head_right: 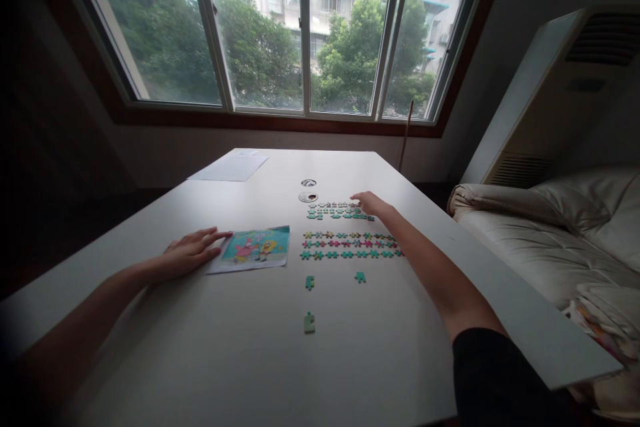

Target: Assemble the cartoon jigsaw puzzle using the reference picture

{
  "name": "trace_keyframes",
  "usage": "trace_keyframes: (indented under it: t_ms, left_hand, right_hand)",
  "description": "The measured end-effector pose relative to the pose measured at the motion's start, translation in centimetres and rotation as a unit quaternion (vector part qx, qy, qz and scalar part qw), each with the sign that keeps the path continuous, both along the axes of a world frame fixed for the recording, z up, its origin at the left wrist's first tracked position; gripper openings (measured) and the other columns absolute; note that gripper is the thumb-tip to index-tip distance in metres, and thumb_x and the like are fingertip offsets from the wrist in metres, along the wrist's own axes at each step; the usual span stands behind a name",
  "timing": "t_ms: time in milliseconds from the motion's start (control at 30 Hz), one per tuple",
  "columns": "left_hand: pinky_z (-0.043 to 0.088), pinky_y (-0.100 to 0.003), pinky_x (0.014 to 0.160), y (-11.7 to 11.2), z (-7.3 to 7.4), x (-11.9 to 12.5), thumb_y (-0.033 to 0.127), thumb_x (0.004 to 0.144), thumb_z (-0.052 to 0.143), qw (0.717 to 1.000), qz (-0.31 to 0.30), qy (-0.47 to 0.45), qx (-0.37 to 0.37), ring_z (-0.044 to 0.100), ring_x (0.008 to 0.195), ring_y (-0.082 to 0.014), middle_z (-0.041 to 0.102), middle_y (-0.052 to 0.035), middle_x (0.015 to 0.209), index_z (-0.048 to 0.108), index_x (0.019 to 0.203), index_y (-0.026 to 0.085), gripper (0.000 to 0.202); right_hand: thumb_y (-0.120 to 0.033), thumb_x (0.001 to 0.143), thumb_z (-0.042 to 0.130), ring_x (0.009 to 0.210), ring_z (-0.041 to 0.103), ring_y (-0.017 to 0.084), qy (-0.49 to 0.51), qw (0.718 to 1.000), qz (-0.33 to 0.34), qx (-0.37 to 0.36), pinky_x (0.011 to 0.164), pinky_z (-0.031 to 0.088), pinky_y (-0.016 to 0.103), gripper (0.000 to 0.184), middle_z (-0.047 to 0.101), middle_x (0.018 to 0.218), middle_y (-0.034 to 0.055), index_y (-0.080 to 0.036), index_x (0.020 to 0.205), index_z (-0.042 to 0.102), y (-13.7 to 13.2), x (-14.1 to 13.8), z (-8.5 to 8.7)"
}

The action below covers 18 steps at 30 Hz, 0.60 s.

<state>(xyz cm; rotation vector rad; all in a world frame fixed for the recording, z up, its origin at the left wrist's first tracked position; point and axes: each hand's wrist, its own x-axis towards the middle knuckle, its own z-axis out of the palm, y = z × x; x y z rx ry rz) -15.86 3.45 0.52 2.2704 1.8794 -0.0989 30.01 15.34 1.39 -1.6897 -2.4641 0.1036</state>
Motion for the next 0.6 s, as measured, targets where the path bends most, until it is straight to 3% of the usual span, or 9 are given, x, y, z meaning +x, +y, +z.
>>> trace_keyframes:
  t_ms: [200,367,600]
  left_hand:
    - [0.018,-0.057,0.099,-0.09,0.06,-0.13,0.057,0.084,0.023,1.000,0.003,0.004,0.007,0.016,0.132,-0.0333,0.024,-0.0055,0.145,0.029,0.135,0.036,0.056]
    - [0.018,-0.057,0.098,-0.38,0.57,0.18,0.056,0.084,0.023,1.000,0.004,0.002,0.005,0.016,0.132,-0.0348,0.024,-0.0066,0.145,0.030,0.136,0.034,0.057]
    - [0.015,-0.058,0.099,-0.18,0.24,-0.02,0.057,0.084,0.021,1.000,0.004,-0.003,0.001,0.013,0.133,-0.0336,0.023,-0.0057,0.145,0.029,0.136,0.035,0.057]
  right_hand:
    - [-0.012,0.077,0.057,0.090,0.061,0.020,-0.040,0.999,-0.019,-0.022,0.080,0.045,0.025,0.022,0.067,0.097,0.0095,-0.015,0.097,0.067,0.41,-0.55,-0.18]
    - [-0.030,0.088,0.048,0.094,0.056,0.017,-0.061,0.997,-0.044,-0.028,0.081,0.047,0.037,0.026,0.056,0.111,0.0077,-0.016,0.108,0.054,0.48,-0.44,0.00]
    - [-0.031,0.088,0.047,0.094,0.055,0.017,-0.072,0.994,-0.065,-0.054,0.080,0.048,0.037,0.026,0.054,0.113,0.0073,-0.017,0.110,0.053,0.47,-0.21,0.22]
